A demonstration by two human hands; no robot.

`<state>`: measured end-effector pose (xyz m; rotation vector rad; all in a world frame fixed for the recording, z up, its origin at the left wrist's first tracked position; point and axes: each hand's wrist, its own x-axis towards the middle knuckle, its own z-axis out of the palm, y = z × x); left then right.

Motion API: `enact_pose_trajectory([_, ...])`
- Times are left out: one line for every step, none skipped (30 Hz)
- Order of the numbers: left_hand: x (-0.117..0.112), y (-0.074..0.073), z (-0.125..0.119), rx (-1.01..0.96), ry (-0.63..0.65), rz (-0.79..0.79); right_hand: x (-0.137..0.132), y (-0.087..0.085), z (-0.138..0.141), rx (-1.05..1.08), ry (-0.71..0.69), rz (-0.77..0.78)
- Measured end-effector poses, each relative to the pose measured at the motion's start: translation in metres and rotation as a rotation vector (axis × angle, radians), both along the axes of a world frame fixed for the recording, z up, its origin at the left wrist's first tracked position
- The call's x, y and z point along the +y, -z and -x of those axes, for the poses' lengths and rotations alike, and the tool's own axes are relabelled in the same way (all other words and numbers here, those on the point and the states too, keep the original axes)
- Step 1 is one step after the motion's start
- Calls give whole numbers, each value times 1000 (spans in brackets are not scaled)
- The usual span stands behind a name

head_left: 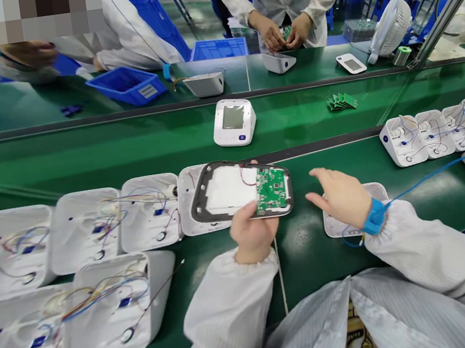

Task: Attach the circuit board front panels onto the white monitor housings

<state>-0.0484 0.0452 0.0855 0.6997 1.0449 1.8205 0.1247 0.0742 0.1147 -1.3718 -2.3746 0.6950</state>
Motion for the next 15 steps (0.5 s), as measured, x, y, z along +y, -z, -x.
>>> enact_pose_trajectory([1, -5, 3, -58, 1, -56, 2, 3, 4, -202, -41, -66])
enact_pose_trajectory([2, -10, 6, -116, 2, -105, 3, 7, 8, -366, -95, -96])
enact_pose_trajectory([2, -14, 10, -170, 7, -144, 3, 11, 12, -478, -157, -103])
enact_pose_trajectory([1, -17, 13, -214, 21, -167, 1, 15, 15, -539, -224, -101])
enact_pose_trajectory([-1, -20, 17, -250, 56, -168, -1, 19, 16, -557, -291, -97])
enact_pose_trajectory([-2, -24, 23, -277, 112, -152, -4, 22, 16, -543, -349, -89])
enact_pose_trajectory([-4, -28, 29, -295, 180, -128, -6, 24, 14, -511, -388, -76])
enact_pose_trajectory([-7, -32, 36, -307, 253, -107, -7, 24, 10, -470, -399, -53])
enact_pose_trajectory([-8, -36, 43, -318, 334, -89, -8, 22, 4, -421, -381, -27])
enact_pose_trajectory([-10, -39, 49, -330, 417, -80, -8, 19, -3, -360, -336, 0])
enact_pose_trajectory([-10, -42, 54, -344, 504, -72, -8, 15, -12, -281, -275, 27])
enact_pose_trajectory([-9, -42, 58, -364, 596, -60, -7, 10, -20, -183, -205, 51])
enact_pose_trajectory([-8, -41, 59, -386, 711, -30, -6, 5, -28, -66, -133, 74])
enact_pose_trajectory([-5, -38, 57, -402, 851, 21, -4, 0, -35, 64, -70, 98])
enact_pose_trajectory([-1, -32, 52, -404, 981, 85, -3, -4, -41, 192, -31, 128])
